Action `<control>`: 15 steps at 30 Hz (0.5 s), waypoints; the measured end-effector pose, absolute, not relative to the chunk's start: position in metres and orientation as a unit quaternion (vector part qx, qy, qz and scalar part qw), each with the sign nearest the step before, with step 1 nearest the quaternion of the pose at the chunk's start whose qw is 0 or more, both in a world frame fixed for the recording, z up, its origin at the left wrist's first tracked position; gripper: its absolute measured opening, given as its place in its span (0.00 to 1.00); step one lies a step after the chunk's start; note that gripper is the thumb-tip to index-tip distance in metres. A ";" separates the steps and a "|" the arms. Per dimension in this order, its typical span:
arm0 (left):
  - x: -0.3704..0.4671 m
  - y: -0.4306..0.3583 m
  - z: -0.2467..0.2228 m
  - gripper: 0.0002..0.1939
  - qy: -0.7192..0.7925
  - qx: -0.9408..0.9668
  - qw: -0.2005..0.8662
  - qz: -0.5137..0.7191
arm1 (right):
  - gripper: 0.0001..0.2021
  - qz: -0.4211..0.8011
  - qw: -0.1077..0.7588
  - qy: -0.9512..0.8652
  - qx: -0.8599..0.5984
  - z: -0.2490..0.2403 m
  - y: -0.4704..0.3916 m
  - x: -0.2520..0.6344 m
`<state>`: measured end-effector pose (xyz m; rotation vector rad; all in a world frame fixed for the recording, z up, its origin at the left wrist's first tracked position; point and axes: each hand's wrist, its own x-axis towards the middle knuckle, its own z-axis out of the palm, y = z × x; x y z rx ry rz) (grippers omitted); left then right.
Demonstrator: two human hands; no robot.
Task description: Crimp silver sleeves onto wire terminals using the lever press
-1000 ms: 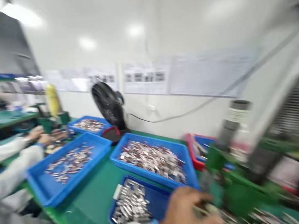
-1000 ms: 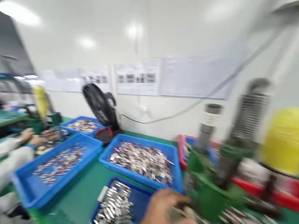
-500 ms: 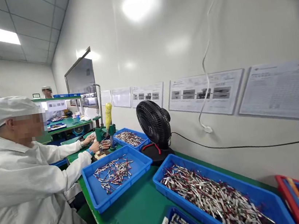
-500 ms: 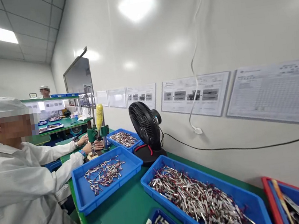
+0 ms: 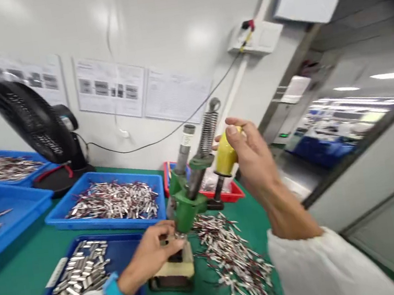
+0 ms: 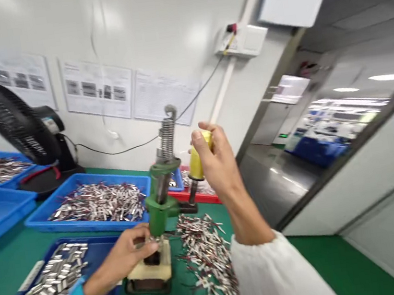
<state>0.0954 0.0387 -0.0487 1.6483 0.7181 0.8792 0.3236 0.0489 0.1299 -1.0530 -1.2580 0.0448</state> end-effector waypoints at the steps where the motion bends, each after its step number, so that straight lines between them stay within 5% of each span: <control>1: 0.090 0.040 -0.043 0.20 0.288 0.714 0.542 0.337 | 0.29 0.033 0.681 -0.557 -0.474 0.119 0.046 0.329; 4: 0.066 0.050 -0.030 0.17 0.297 0.785 0.494 0.225 | 0.28 0.030 0.610 -0.529 -0.590 0.064 0.046 0.344; 10: 0.016 0.102 -0.039 0.33 0.461 0.760 0.187 0.418 | 0.08 0.074 0.353 -0.526 -0.770 -0.051 0.059 0.356; 15: -0.024 0.094 -0.036 0.24 0.496 0.778 0.198 0.330 | 0.04 0.057 0.310 -0.512 -0.799 -0.091 0.077 0.327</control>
